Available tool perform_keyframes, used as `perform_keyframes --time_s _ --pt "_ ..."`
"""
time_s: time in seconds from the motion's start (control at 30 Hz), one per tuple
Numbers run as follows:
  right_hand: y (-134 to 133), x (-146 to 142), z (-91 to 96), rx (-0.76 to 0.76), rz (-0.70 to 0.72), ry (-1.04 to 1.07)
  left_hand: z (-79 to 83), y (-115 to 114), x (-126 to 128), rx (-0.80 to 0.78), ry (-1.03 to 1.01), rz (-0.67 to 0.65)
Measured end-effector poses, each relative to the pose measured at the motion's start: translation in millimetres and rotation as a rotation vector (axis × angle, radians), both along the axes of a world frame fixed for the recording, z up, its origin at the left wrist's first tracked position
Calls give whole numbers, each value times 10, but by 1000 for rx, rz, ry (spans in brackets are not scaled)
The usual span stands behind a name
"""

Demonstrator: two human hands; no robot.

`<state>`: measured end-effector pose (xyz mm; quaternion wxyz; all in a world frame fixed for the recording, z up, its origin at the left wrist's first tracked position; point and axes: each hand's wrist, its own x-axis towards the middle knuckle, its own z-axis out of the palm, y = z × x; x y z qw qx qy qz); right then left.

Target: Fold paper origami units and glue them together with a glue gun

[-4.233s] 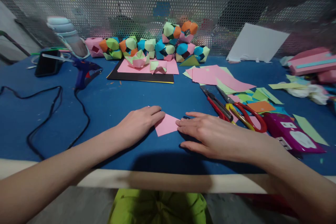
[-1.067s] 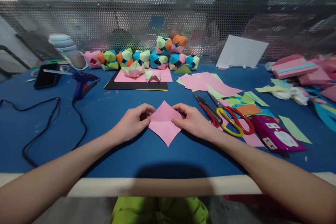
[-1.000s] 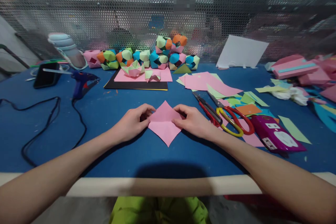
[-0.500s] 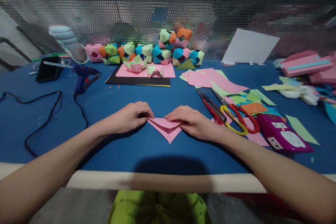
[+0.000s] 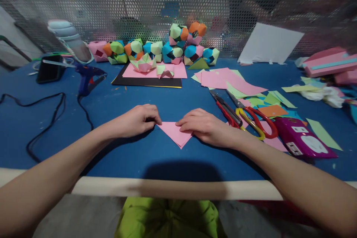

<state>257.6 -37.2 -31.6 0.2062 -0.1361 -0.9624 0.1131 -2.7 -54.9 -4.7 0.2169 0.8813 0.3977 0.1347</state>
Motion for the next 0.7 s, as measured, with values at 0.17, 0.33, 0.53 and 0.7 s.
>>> perform_keyframes --time_s 0.17,0.33,0.53,0.7 --pt "-10 3 23 37 2 -29 28 -36 45 13 25 13" --pt "-31 -3 54 64 8 -80 -13 -136 170 85 81 131" --pt "-56 20 132 95 -3 -187 -140 -207 255 226 133 196" --pt "-65 46 167 115 -8 -230 -156 -229 277 238 136 179"
